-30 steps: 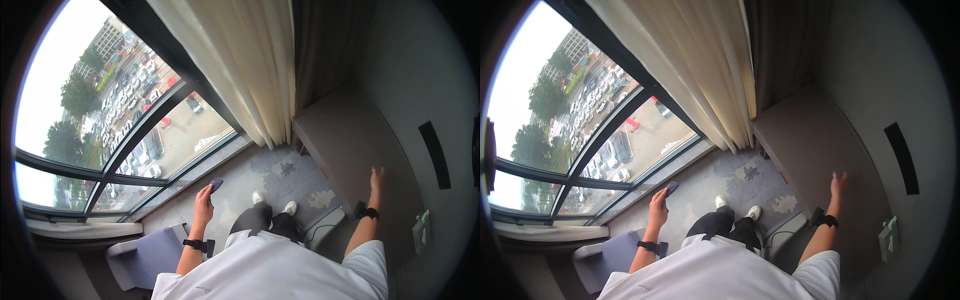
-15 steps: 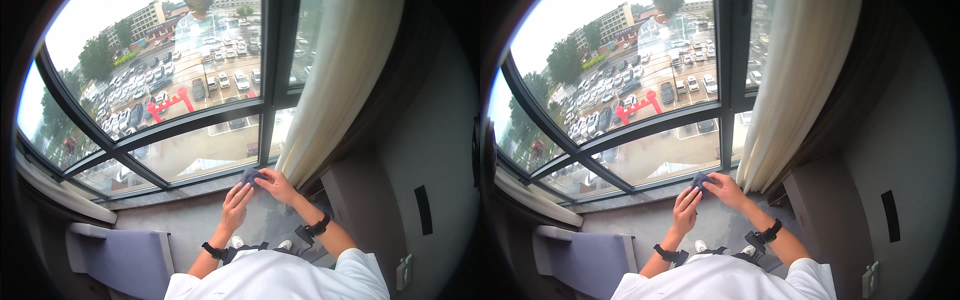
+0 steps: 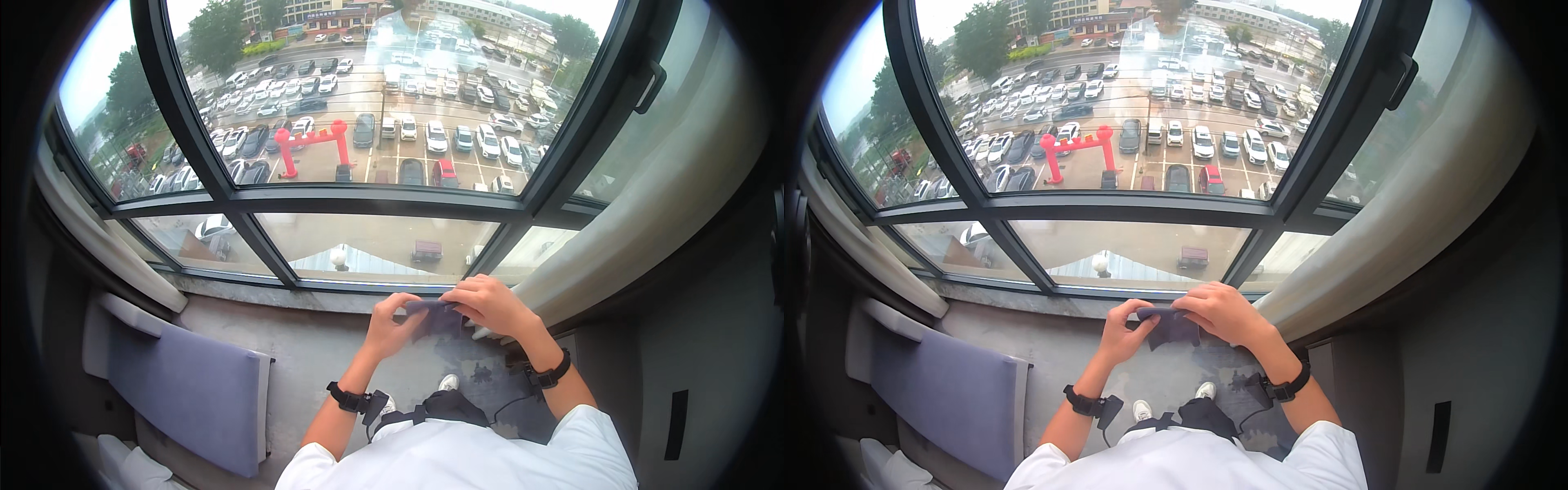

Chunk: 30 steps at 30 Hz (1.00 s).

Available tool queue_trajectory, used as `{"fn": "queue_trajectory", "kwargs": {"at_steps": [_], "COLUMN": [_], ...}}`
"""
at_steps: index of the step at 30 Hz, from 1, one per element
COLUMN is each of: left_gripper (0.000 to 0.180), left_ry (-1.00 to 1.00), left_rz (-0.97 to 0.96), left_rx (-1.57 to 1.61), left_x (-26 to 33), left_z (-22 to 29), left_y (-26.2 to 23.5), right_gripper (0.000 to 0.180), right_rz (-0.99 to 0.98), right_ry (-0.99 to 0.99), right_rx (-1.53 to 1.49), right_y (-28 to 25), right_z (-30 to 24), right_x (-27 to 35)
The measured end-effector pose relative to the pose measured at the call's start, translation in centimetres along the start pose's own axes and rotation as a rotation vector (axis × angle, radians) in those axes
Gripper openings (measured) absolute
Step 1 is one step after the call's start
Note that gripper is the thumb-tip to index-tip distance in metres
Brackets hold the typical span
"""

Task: The person uses a cloth to wipe various surfaces in a hotel room, including a window pane and frame, a nightstand, and a desk.

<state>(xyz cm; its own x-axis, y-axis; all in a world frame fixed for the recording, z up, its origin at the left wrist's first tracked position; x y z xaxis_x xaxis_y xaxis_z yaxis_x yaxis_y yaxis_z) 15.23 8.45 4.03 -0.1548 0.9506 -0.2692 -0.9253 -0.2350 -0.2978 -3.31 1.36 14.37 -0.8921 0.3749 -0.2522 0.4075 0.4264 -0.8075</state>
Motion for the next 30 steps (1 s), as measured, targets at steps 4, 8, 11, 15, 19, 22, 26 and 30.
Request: {"fn": "queue_trajectory", "kwargs": {"at_steps": [4, 8, 11, 15, 19, 22, 26, 30], "left_gripper": [0.011, 0.01, 0.01, 0.009, 0.012, 0.011, 0.01, 0.012], "left_ry": [0.279, 0.433, 0.446, 0.608, 0.591, 0.503, 0.459, 0.66], "left_rz": [0.03, 0.089, 0.144, 0.199, 0.246, 0.288, 0.174, 0.405], "left_rx": [-0.197, -0.455, -0.42, -0.503, -0.59, -0.595, -0.474, -0.356], "left_x": [-7.4, -16.0, -21.6, -28.3, -32.4, -33.9, -35.1, -33.7], "left_z": [3.3, 8.0, 10.7, 15.5, 17.2, 15.7, 14.8, 14.8], "left_y": [0.9, 4.1, 6.1, 9.0, 8.9, 7.5, 6.5, 2.4], "right_gripper": [0.023, 0.02, 0.023, 0.029, 0.031, 0.035, 0.043, 0.048], "right_rz": [0.259, 0.627, 0.976, 1.378, 1.47, 1.496, 1.388, 1.195], "right_ry": [0.105, 0.378, 0.263, 0.051, -0.017, -0.02, -0.28, -0.035], "right_rx": [0.095, -0.005, -0.125, -0.245, -0.203, 0.075, 0.35, 0.748], "right_y": [-4.5, -10.1, -14.2, -17.8, -19.5, -18.2, -15.0, -13.6], "right_z": [3.6, 8.0, 10.7, 14.7, 18.8, 19.9, 22.6, 24.4], "right_x": [-0.6, -1.4, -2.7, -4.2, -6.1, -7.7, -9.1, -9.7]}}
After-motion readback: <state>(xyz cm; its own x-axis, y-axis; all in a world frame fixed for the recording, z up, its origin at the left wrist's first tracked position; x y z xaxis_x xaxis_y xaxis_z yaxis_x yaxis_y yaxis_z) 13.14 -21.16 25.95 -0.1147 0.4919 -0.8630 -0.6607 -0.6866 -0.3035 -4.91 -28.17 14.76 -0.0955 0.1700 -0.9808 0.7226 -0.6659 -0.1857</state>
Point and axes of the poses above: each hand's wrist, its own x-axis away from the middle knuckle, its own y-axis out of the palm, z = x × y, the point moved 3 cm from there along -x, towards the middle knuckle, and after that the axes turned 13 degrees about -x, right-handed, at the moved point
